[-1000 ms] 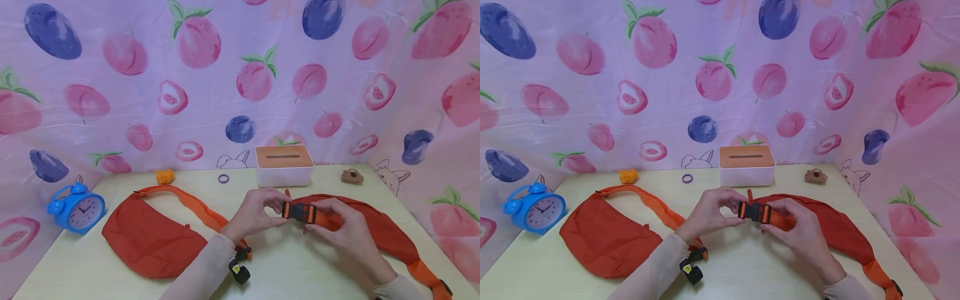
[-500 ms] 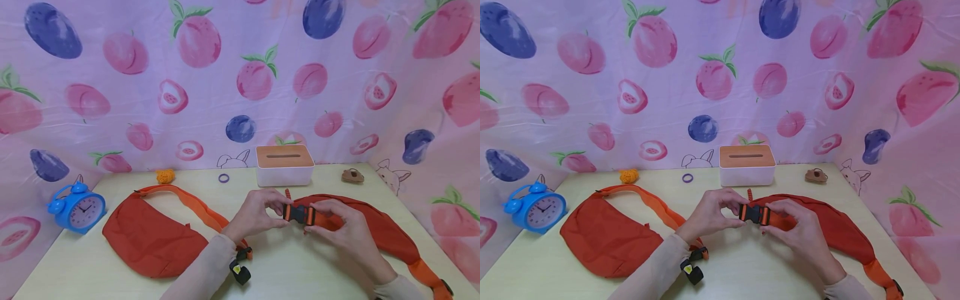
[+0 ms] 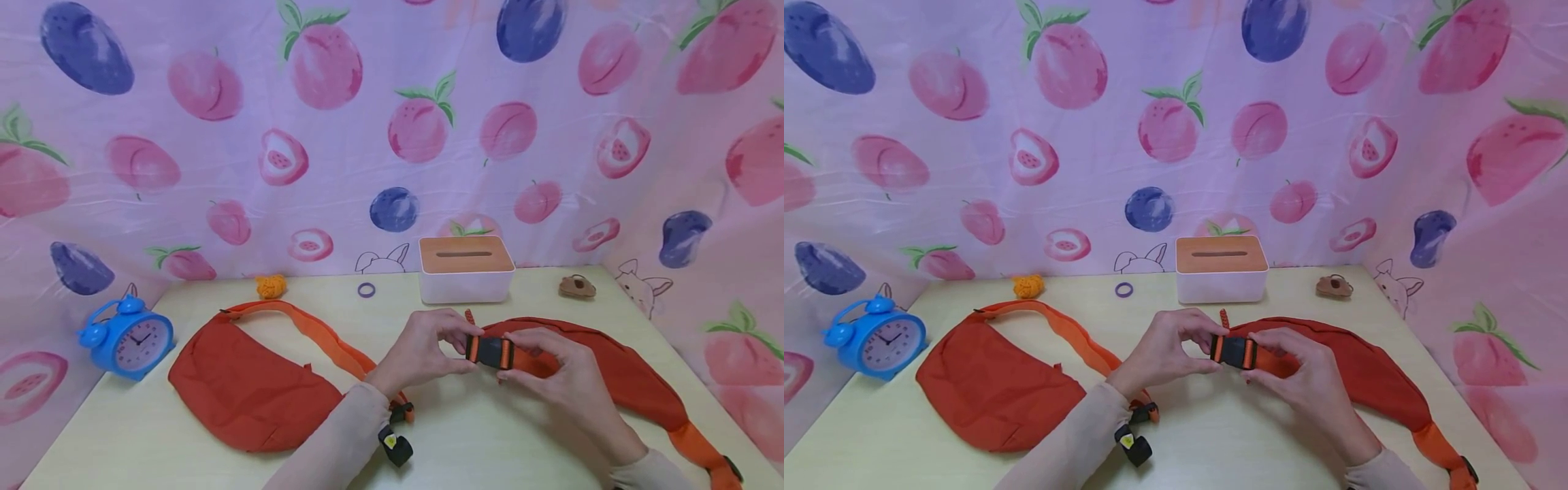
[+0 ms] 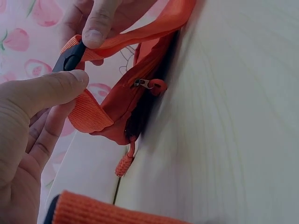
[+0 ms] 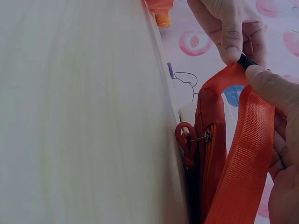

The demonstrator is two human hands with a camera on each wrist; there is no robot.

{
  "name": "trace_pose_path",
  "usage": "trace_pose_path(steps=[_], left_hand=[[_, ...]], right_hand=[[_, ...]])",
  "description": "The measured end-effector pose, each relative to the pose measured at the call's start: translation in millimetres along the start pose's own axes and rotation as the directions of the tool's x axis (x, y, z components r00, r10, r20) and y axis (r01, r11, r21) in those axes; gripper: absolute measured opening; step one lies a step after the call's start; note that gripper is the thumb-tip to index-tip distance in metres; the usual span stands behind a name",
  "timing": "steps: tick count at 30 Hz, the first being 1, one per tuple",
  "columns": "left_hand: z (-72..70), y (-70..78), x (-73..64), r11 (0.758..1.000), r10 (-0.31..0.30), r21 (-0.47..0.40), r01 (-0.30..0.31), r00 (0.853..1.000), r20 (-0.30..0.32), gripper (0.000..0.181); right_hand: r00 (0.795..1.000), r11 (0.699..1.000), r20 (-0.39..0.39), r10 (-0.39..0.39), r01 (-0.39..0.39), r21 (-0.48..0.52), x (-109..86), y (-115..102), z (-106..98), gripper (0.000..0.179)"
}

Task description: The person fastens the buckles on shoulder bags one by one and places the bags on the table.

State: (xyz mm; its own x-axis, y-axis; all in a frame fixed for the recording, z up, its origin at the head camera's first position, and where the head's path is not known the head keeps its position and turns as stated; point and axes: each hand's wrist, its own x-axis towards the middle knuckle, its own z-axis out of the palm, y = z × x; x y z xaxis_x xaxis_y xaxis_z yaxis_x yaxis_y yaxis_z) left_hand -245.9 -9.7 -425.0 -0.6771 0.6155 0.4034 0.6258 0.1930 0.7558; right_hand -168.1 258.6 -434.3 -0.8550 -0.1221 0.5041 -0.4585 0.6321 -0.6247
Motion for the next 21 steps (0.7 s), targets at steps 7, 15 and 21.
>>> trace_pose_path(steps=[7,15,21], left_hand=[[0.3,0.1,-0.1,1.000,-0.019,0.017,0.019,1.000,0.009,0.050],[0.3,-3.4,1.1,1.000,-0.006,0.015,0.006,1.000,0.006,0.049],[1.0,-5.1,2.7,0.998,0.021,0.052,-0.022,1.000,0.008,0.049]], right_hand=[[1.000,1.000,0.015,0.000,0.000,-0.003,0.2,-0.5,0.4,0.056],[0.999,1.000,0.027,-0.017,0.017,0.002,1.8,-1.0,0.7,0.053],[1.000,1.000,0.022,-0.018,0.018,-0.013,1.1,-1.1,2.1,0.054]])
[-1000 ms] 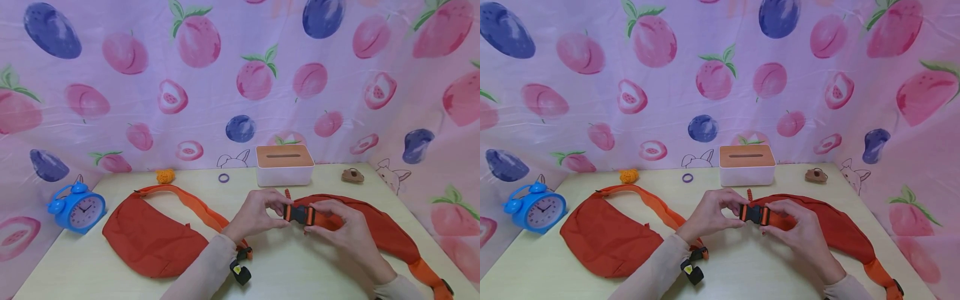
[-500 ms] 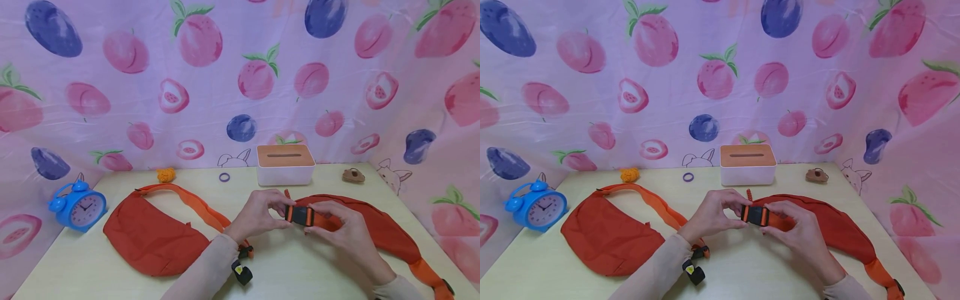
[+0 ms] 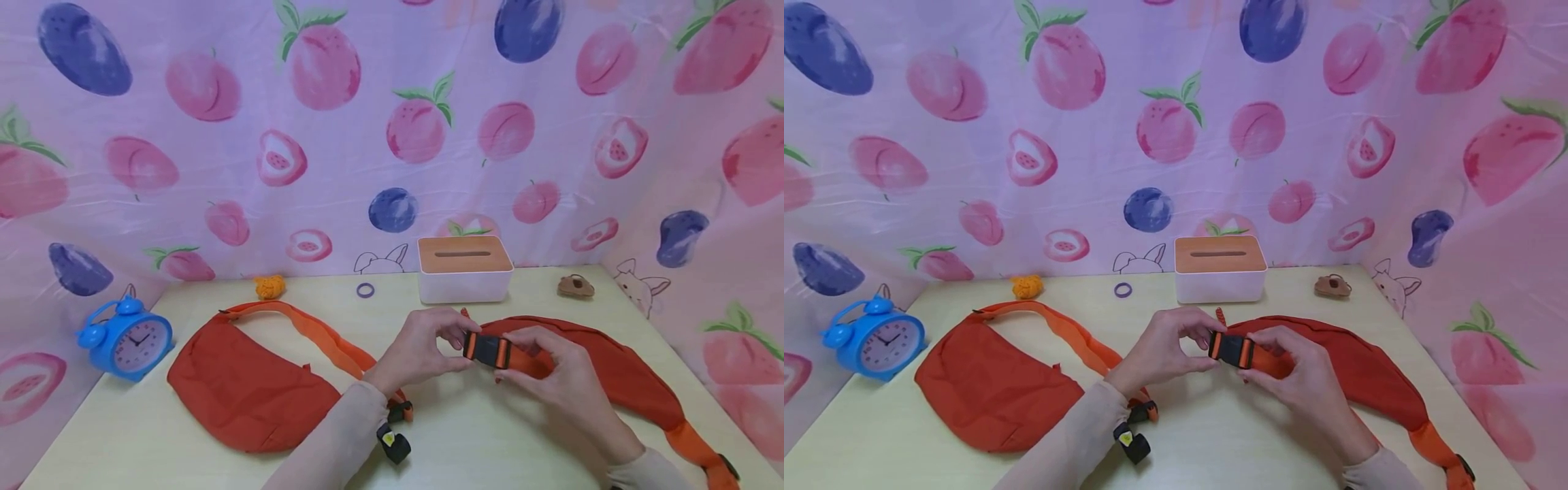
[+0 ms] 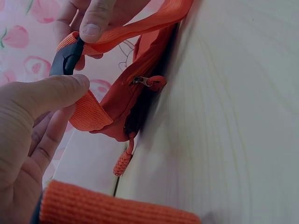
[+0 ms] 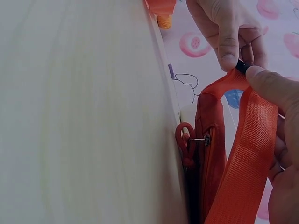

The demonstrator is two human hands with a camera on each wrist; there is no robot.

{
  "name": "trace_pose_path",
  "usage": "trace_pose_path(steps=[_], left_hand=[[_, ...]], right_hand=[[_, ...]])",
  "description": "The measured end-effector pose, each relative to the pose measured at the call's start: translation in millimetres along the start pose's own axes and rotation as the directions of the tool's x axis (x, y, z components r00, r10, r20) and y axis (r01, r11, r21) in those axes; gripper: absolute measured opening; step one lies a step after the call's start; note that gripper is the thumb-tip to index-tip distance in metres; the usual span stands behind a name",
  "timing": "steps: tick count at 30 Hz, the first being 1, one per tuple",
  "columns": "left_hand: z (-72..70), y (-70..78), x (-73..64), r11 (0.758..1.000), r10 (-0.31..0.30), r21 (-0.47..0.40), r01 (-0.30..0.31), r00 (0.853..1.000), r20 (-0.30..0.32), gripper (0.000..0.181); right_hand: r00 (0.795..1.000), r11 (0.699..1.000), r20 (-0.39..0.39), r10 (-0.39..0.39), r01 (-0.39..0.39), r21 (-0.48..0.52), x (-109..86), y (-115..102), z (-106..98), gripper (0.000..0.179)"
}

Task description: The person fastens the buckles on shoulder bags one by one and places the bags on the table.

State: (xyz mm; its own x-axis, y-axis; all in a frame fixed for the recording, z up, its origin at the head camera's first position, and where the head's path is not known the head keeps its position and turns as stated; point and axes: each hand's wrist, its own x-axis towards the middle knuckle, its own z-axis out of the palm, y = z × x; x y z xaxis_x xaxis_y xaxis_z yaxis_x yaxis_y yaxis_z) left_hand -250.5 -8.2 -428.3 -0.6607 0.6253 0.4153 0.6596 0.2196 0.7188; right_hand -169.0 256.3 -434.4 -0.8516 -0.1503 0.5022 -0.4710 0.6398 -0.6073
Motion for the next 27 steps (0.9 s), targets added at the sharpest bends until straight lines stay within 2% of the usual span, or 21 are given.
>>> trace_pose_path(steps=[6,11,15,17,22,24,27], left_hand=[[-0.1,0.0,0.1,0.999,0.029,0.042,-0.029,1.000,-0.011,0.049],[-0.5,-1.7,0.2,0.998,0.030,0.060,-0.029,1.000,-0.010,0.050],[-1.0,-3.7,0.1,0.997,0.011,0.079,-0.012,1.000,0.011,0.049],[-2.1,-4.5,0.0,0.995,-0.008,0.099,0.006,1.000,0.025,0.049],[-6.4,-7.6,-0.1,0.983,-0.065,0.177,0.053,0.996,0.063,0.066],[-8.0,-7.6,0.4,0.981,-0.076,0.182,0.064,0.995,0.057,0.070],[-10.3,-5.9,1.9,0.983,-0.077,0.167,0.072,0.997,0.026,0.061]], right_hand=[[0.999,0.998,-0.004,-0.037,0.037,-0.041,-0.9,1,3,0.058],[0.999,0.998,0.000,-0.046,0.046,-0.043,-1.5,2,5,0.059],[0.998,0.998,0.026,-0.051,0.052,-0.033,-3.5,1,5,0.058],[0.997,0.998,0.058,-0.057,0.057,0.008,-3.9,0,6,0.054],[0.990,0.992,0.113,-0.090,0.079,0.099,-3.0,-2,6,0.043],[0.990,0.993,0.112,-0.089,0.078,0.094,-2.4,-2,6,0.043],[0.991,0.995,0.108,-0.074,0.066,0.074,-1.5,-2,5,0.044]])
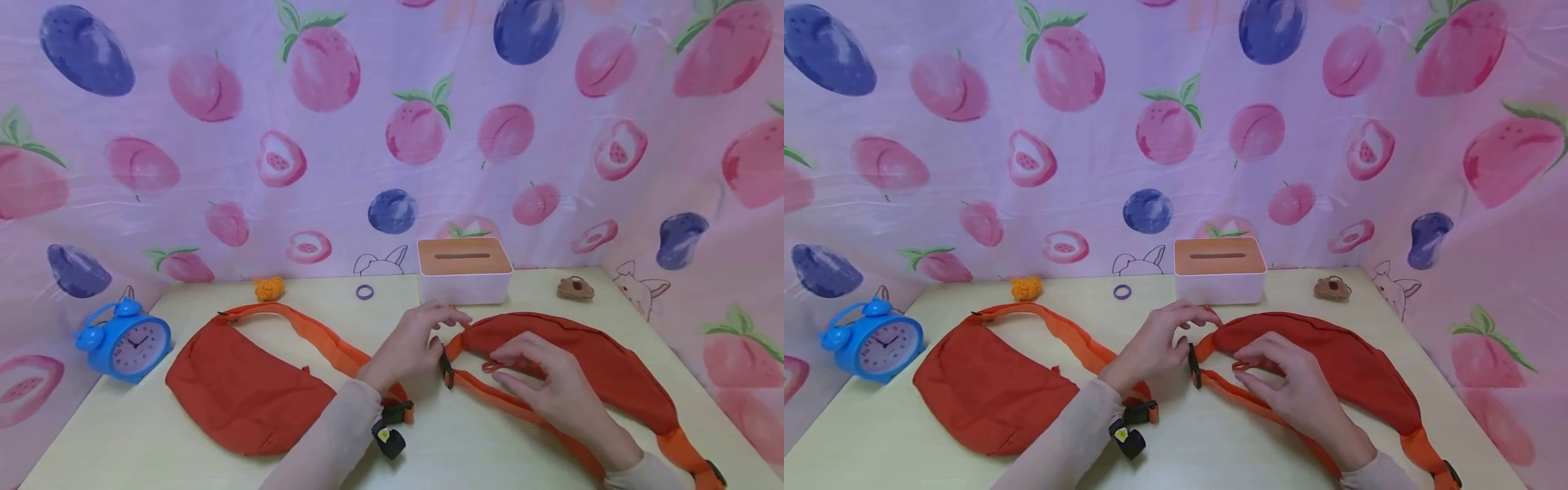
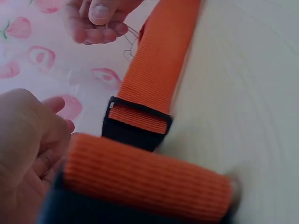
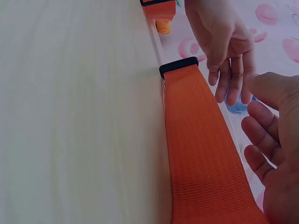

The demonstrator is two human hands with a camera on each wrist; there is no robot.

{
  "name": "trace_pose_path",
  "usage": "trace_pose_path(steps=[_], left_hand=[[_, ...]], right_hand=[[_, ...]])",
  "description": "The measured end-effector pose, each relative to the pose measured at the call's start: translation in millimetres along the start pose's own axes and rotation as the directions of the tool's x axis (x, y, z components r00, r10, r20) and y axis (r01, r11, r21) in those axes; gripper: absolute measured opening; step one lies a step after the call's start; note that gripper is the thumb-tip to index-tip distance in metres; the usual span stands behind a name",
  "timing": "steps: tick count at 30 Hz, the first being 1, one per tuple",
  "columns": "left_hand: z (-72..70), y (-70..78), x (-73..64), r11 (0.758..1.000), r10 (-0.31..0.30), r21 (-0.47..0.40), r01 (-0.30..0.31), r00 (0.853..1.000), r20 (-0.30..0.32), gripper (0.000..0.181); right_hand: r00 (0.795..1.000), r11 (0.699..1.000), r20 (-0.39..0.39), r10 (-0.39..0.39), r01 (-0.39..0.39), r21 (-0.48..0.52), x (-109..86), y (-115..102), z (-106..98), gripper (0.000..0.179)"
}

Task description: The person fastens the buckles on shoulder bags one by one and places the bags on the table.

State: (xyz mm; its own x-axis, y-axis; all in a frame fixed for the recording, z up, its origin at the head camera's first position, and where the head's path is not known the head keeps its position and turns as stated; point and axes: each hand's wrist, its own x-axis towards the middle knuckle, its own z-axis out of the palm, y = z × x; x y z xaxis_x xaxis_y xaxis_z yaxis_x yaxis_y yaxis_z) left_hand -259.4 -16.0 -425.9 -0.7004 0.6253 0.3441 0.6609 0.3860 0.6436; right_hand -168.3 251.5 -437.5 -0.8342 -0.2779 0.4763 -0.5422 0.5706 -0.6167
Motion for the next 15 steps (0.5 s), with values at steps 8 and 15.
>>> trace_pose_path(steps=[8,15], left_hand=[[-17.2,7.8,-0.3,1.000,0.014,-0.011,-0.015,0.995,-0.095,0.045],[-43.8,20.6,-12.9,0.997,-0.011,0.077,0.022,0.990,-0.142,0.067]], right_hand=[[0.999,0.998,-0.043,-0.006,0.004,-0.055,3.9,1,-2,0.037],[0.998,0.972,-0.004,0.064,-0.064,-0.224,19.5,-11,-7,0.051]])
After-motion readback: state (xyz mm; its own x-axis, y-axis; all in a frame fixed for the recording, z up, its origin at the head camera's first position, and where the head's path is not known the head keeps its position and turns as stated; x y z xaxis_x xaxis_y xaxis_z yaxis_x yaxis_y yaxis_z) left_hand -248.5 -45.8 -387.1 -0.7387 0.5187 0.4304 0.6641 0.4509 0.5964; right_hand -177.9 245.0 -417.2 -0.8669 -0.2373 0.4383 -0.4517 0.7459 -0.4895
